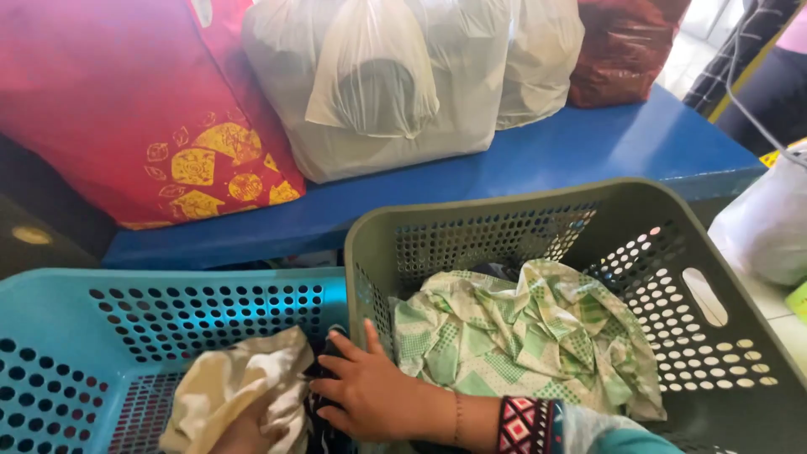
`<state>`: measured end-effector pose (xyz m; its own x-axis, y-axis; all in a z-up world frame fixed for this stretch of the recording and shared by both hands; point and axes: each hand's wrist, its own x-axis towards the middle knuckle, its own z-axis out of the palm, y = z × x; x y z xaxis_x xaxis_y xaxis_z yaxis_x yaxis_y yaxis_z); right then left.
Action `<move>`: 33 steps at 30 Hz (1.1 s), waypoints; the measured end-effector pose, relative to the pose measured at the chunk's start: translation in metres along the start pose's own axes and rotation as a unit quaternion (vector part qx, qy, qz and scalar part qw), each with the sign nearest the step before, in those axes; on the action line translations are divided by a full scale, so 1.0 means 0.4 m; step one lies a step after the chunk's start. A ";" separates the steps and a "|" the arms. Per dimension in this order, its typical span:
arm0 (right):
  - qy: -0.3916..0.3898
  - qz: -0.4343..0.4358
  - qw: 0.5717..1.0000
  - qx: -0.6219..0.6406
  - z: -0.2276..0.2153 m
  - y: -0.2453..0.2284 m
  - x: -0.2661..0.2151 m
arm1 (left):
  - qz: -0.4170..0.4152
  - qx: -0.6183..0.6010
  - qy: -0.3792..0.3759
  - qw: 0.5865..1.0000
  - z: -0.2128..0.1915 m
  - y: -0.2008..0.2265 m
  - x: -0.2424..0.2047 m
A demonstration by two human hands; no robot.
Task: Sorting through a laundry basket and inspecting individual garments for stains or damage
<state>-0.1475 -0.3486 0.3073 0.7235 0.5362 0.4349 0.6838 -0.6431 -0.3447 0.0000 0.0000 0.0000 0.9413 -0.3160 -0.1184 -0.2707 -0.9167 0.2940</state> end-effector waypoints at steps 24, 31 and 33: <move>0.068 0.240 0.948 0.199 -0.096 0.284 -0.109 | -0.064 -0.180 -0.028 0.981 -0.345 0.289 -0.122; 0.019 0.440 0.871 -0.217 -0.015 0.823 -0.748 | 0.175 -0.267 0.144 0.937 -0.635 0.826 -0.208; -0.061 0.506 0.834 -0.212 0.021 0.860 -0.845 | 0.278 -0.315 0.092 0.903 -0.658 0.962 -0.197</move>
<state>-0.1560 -0.7467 0.0347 0.9315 -0.3636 0.0041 -0.3591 -0.9216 -0.1469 -0.1255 -0.2635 0.3722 0.7283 -0.5853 0.3564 -0.5983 -0.2894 0.7472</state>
